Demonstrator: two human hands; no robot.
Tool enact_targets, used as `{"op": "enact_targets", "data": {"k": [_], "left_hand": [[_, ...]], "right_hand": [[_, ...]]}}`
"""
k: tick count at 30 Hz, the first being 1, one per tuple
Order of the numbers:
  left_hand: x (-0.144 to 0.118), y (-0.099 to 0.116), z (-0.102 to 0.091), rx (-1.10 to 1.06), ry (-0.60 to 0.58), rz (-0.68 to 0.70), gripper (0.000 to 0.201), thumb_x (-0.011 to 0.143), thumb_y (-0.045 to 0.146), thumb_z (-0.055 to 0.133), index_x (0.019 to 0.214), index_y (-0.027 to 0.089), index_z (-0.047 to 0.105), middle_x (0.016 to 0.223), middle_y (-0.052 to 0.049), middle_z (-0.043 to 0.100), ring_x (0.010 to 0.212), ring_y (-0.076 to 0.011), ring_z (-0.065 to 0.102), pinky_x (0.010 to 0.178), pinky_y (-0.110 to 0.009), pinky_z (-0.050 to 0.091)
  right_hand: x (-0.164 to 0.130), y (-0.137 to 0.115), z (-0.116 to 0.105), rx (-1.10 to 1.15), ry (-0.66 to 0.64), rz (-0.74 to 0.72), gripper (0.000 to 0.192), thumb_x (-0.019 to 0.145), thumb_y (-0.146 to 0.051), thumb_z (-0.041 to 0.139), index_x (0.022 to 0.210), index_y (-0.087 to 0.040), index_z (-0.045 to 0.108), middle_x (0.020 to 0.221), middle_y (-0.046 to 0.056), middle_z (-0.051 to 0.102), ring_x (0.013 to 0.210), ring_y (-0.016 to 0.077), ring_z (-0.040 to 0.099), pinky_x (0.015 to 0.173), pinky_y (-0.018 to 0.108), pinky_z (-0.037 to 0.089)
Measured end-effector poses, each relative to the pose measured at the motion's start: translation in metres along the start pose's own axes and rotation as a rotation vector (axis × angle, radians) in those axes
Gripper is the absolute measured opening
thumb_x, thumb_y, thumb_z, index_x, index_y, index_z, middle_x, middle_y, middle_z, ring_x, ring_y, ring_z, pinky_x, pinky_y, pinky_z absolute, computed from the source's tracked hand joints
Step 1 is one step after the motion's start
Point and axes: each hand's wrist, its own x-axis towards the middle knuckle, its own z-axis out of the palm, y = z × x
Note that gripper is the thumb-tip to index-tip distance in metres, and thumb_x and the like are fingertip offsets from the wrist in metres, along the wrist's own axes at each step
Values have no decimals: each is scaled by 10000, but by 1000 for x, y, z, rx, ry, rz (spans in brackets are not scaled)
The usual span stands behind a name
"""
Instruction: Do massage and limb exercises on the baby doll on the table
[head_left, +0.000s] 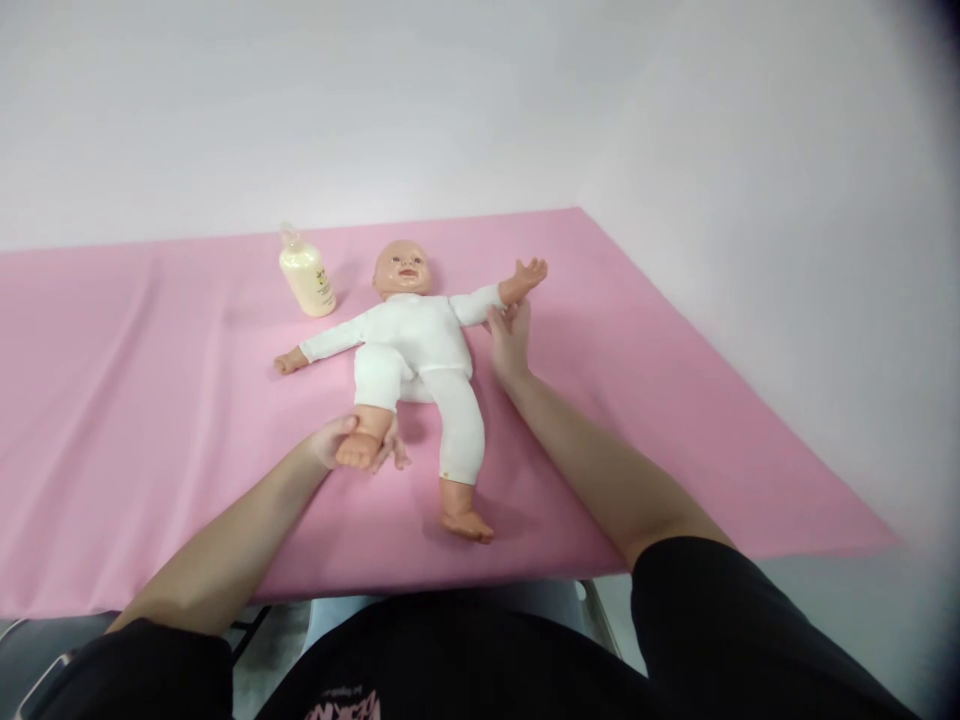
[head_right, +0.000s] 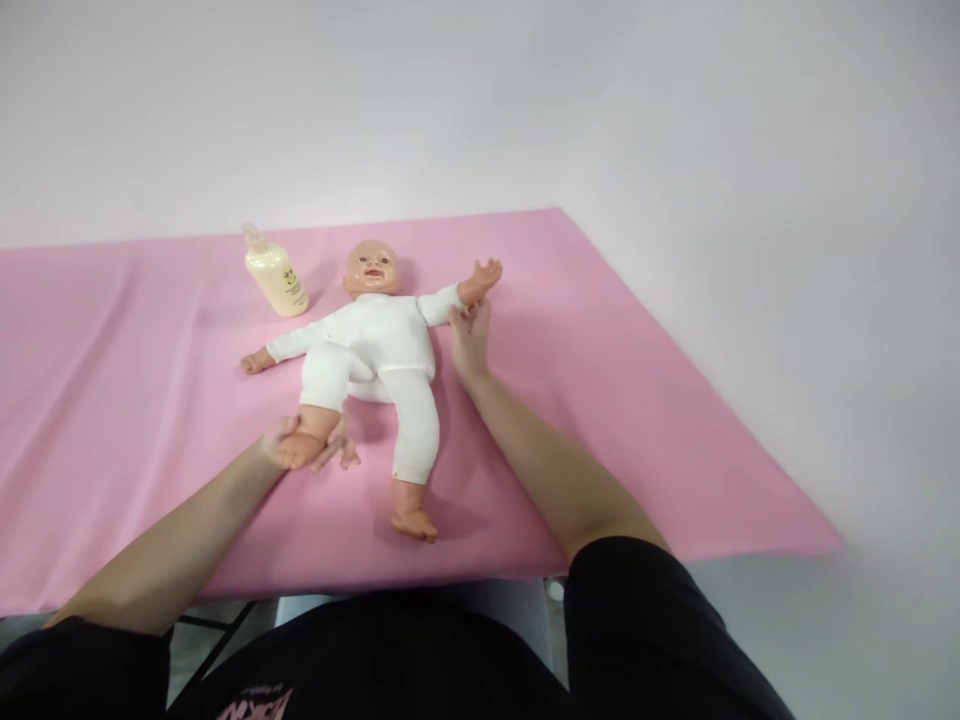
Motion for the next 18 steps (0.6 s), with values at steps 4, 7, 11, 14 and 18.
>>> {"op": "enact_targets", "data": {"k": [4, 7, 11, 14, 18], "left_hand": [[4, 7, 5, -155, 187, 114, 563, 766, 753, 630, 720, 194, 575, 450, 9, 447, 682, -245, 587, 817, -412, 491], [7, 14, 12, -253, 367, 85, 574, 899, 717, 504, 695, 187, 583, 444, 16, 406, 633, -228, 567, 743, -370, 477], [13, 18, 19, -350, 486, 31, 660, 987, 700, 357, 680, 174, 613, 430, 16, 397, 567, -213, 554, 686, -352, 474], [17, 18, 22, -340, 511, 7, 688, 1002, 687, 340, 688, 157, 644, 441, 11, 412, 546, -199, 547, 668, -338, 469], [18, 17, 20, -292, 509, 4, 671, 1016, 652, 329, 717, 149, 657, 456, 11, 410, 557, -202, 541, 667, -338, 466]], "right_hand": [[-13, -8, 6, -171, -228, -173, 519, 829, -544, 719, 1244, -284, 548, 1313, 84, 636, 1281, 245, 611, 1157, 432, 476], [-19, -14, 6, -327, -432, -290, 433, 873, -524, 689, 1231, -290, 622, 1278, 77, 669, 1270, 271, 610, 1194, 496, 428], [-19, -19, 5, -490, -631, -396, 331, 904, -488, 655, 1177, -305, 693, 1270, 69, 681, 1297, 295, 585, 1204, 542, 407], [-18, -18, 5, -574, -677, -461, 297, 937, -408, 602, 1199, -309, 699, 1297, 76, 666, 1311, 304, 571, 1187, 560, 414], [-18, -16, 5, -615, -680, -512, 301, 945, -346, 572, 1214, -311, 703, 1301, 82, 661, 1303, 310, 573, 1163, 566, 432]]}}
